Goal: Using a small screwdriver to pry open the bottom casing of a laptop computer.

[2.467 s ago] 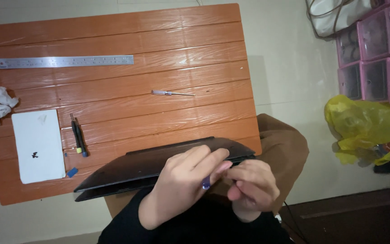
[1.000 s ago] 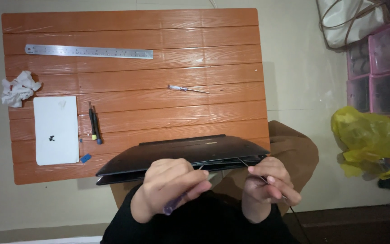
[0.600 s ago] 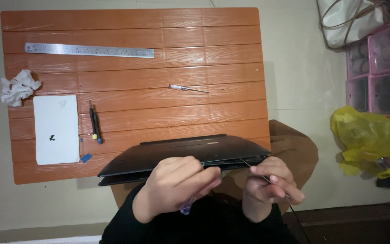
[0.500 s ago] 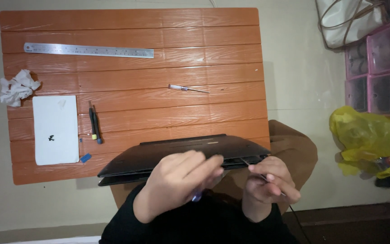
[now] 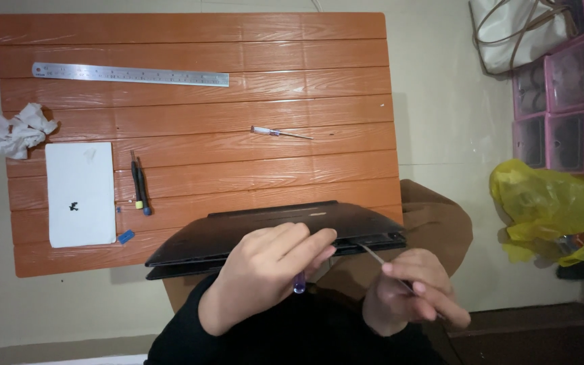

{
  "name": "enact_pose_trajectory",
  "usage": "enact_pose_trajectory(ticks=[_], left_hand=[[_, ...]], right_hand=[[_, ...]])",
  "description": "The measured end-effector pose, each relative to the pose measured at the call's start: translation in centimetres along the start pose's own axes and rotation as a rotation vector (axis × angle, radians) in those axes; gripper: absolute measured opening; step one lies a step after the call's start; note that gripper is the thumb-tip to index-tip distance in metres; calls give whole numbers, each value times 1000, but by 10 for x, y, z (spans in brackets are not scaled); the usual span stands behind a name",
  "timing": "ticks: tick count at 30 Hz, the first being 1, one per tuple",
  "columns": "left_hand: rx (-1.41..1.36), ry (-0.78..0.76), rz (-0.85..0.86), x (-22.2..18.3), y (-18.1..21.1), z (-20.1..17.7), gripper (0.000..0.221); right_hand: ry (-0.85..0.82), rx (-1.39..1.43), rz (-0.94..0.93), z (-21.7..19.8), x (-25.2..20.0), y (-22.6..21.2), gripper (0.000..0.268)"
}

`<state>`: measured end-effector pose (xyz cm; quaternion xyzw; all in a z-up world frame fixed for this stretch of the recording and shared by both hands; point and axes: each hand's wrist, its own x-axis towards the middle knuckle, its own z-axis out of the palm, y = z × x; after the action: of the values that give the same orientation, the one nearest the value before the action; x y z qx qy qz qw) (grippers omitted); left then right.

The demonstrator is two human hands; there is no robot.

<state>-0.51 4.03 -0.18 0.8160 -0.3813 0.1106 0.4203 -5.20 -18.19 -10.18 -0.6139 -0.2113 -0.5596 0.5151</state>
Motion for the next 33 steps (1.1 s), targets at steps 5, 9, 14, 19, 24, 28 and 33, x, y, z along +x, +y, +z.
enact_pose_trajectory(ticks=[5,9,14,19,24,28,33], left_hand=[[28,5,-3,0,-2,1,13],[-6,16,-8,0,-3,1,15],[-20,15,-27,1,-3,1,15],[-75,11,-36,4,-2,-3,16],[-74,12,-65,0,-2,-1,17],[-81,21,-65,1,-1,-2,16],[-116,7,-81,2,-2,-2,18]], right_hand=[[-215,31,-89,-1,13,-7,30],[-293,-16,-233,21,19,-7,25],[-472,-78,-20,22,24,-27,27],[-627,6,23,21,18,-20,18],[-597,-62,62,20,10,-27,21],[-578,-90,0,20,4,-24,23],[-559,-77,-114,19,-2,-16,22]])
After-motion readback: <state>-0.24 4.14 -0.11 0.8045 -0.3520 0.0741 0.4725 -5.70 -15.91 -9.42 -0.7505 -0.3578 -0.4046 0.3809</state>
